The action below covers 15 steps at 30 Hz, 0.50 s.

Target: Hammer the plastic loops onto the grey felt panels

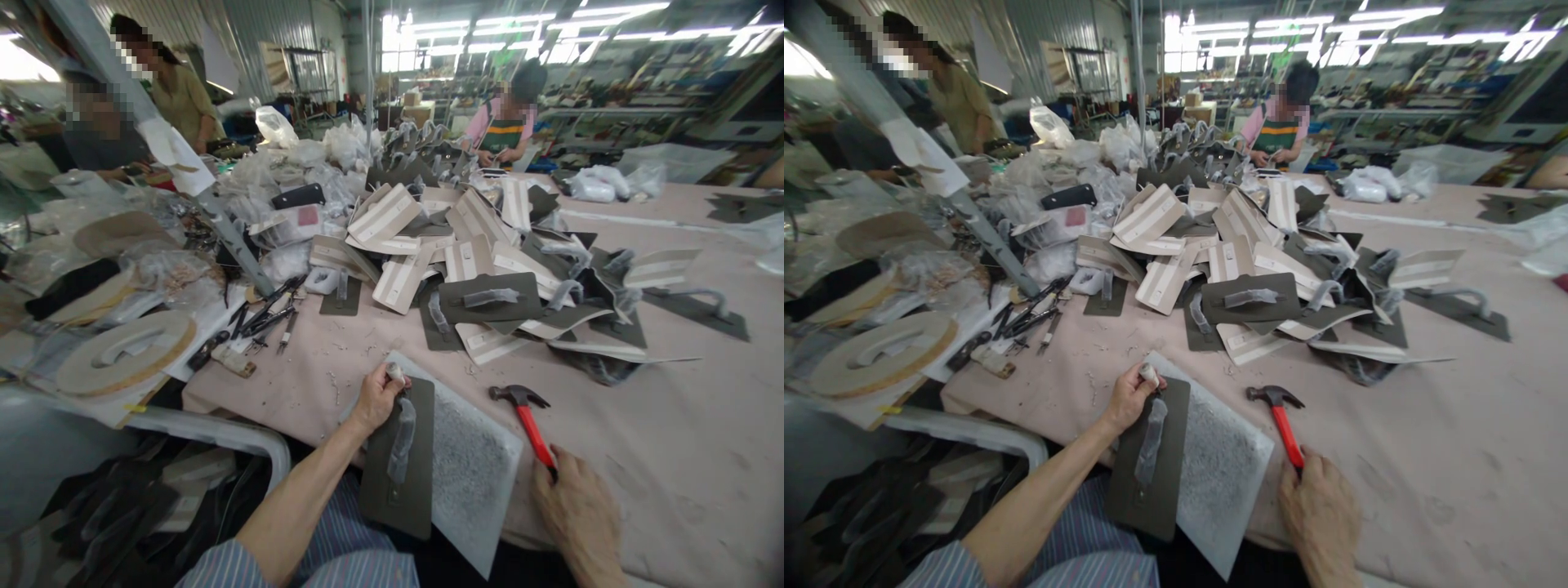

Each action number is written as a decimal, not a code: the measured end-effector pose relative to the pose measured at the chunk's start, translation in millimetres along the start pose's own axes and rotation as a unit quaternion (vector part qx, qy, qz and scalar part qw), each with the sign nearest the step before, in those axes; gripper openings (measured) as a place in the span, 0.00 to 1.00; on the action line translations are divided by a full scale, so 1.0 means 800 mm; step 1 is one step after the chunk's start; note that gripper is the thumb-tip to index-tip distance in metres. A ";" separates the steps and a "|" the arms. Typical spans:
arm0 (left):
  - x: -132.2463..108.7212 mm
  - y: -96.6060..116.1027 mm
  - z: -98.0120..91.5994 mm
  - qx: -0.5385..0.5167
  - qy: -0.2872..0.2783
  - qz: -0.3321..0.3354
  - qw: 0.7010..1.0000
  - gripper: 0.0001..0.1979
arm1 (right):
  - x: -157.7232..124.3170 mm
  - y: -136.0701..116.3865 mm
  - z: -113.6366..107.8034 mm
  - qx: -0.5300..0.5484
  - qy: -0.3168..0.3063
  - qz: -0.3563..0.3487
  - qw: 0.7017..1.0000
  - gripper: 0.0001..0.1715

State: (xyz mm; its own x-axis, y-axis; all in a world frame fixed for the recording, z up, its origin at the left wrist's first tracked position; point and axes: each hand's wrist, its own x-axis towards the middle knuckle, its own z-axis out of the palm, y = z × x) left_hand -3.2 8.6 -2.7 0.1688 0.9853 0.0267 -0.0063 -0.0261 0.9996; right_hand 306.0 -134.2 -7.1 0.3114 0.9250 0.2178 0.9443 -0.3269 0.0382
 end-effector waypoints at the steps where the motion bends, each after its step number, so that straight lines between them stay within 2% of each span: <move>1: 0.000 0.000 0.000 0.003 0.000 0.000 1.000 0.07 | -0.002 0.006 0.007 -0.011 -0.030 -0.001 0.999 0.20; 5: 0.000 0.003 0.000 0.023 -0.009 0.003 1.000 0.07 | -0.002 0.013 0.022 -0.003 -0.100 0.004 0.995 0.20; 7: 0.000 0.005 0.000 0.037 -0.016 0.007 0.999 0.06 | 0.006 0.014 0.020 0.043 -0.135 0.032 0.989 0.18; 9: 0.001 0.006 0.001 0.048 -0.020 0.008 0.999 0.06 | 0.018 0.016 0.012 0.128 -0.194 0.086 0.969 0.13; 10: 0.001 0.006 0.001 0.051 -0.020 0.008 0.998 0.05 | 0.025 0.017 0.007 0.193 -0.232 0.122 0.946 0.10; 11: 0.001 0.006 0.002 0.056 -0.020 0.009 0.998 0.05 | 0.031 0.017 0.000 0.275 -0.275 0.161 0.907 0.09; 13: 0.001 0.006 0.004 0.070 -0.023 0.015 0.997 0.05 | 0.041 0.012 -0.016 0.453 -0.359 0.225 0.785 0.09; 14: 0.001 0.006 0.005 0.079 -0.026 0.020 0.996 0.05 | 0.045 0.007 -0.025 0.522 -0.383 0.246 0.721 0.11; 15: 0.000 0.007 0.005 0.088 -0.030 0.027 0.995 0.04 | 0.049 0.000 -0.037 0.568 -0.390 0.262 0.676 0.12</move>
State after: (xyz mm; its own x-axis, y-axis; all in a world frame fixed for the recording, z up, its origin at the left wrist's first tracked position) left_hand 1.0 7.8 2.9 0.2309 0.9701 0.0746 0.1557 -0.1125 0.9814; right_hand 314.8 -103.3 30.2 0.1777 0.7057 -0.6858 0.0173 -0.6991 -0.7149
